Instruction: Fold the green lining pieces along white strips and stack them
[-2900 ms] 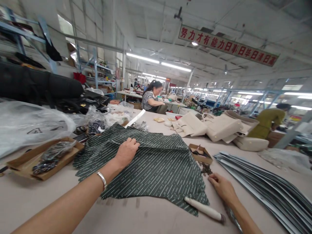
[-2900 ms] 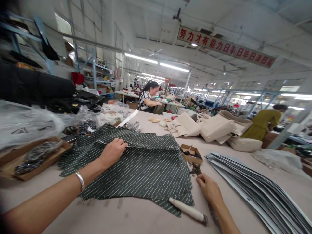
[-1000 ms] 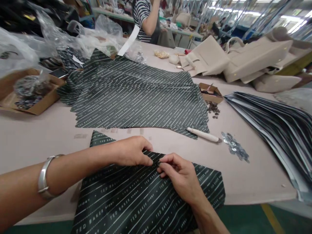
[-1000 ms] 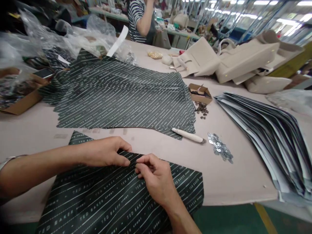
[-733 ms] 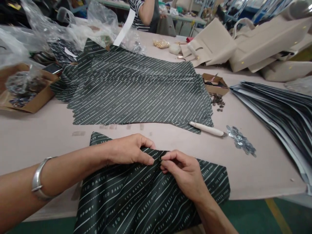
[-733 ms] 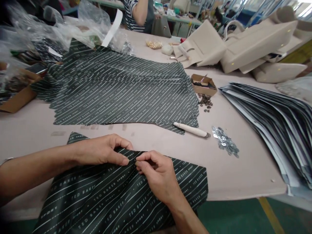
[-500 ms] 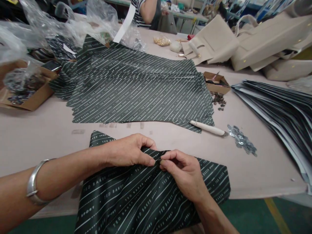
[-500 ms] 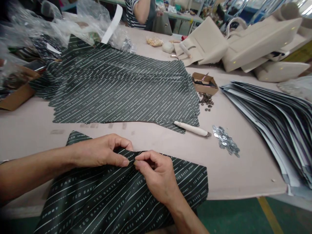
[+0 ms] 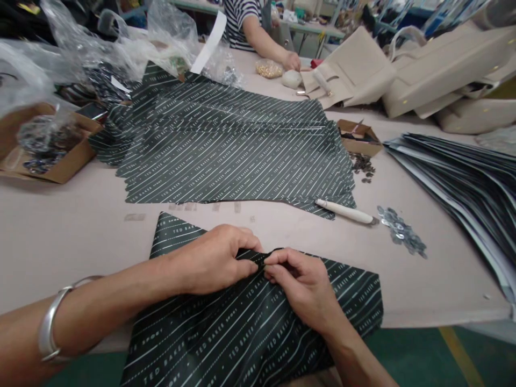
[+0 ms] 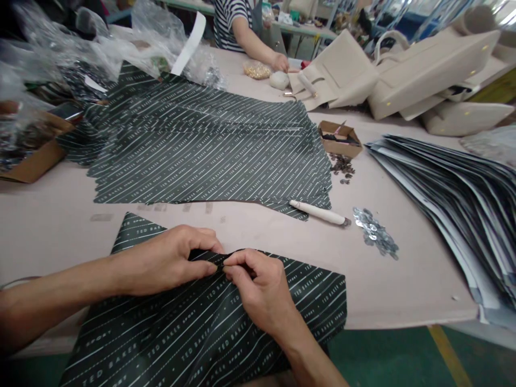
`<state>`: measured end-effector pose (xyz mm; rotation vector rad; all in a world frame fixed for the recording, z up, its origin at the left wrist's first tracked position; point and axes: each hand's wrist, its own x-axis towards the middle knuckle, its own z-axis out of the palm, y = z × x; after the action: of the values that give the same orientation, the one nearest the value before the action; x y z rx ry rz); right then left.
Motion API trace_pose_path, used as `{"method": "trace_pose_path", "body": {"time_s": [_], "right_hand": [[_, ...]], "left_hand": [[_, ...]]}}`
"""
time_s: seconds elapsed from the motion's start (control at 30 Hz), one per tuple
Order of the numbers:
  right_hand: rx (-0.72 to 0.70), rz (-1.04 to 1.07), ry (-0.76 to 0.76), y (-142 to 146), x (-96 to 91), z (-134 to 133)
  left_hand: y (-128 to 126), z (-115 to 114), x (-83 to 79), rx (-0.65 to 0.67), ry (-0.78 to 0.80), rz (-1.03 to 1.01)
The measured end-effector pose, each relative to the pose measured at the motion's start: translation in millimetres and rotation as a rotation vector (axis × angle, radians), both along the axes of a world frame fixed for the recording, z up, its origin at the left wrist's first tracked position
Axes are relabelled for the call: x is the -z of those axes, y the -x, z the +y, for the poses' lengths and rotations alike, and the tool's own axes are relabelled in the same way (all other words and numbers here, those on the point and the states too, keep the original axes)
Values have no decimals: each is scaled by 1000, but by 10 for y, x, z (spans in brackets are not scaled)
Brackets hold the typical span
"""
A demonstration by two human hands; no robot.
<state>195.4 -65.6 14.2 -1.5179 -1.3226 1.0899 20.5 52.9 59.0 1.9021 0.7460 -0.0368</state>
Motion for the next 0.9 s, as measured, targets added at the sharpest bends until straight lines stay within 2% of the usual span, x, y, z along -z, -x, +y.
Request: {"method": "trace_pose_path", "body": {"time_s": [0.07,0.2,0.27,0.33,0.43,0.6,0.77,0.9], "right_hand": [[-4,-37,-41,9,13,-10],[89,-121,-176,11,38,-31],[42,-201,-259,-5,36,-32],[-62,-287,-344,-23,24,-30],[-121,-394,-441,-30,1,-47],[-51,-529,-540,27,-17,-142],[-11,-630,-610,68,-23,-183],[-37,-673,-638,10,-30,-84]], "left_hand": [[1,-62,-19,21,-154,22],[28,-176,-4,83,-442,37],[54,-213,22,122,-588,4],[82,-237,45,147,-700,-34],[121,-272,59,158,-812,-84],[164,-366,60,152,-876,-163],[158,-410,70,71,-931,-225],[105,-328,47,72,-1131,-248]]}}
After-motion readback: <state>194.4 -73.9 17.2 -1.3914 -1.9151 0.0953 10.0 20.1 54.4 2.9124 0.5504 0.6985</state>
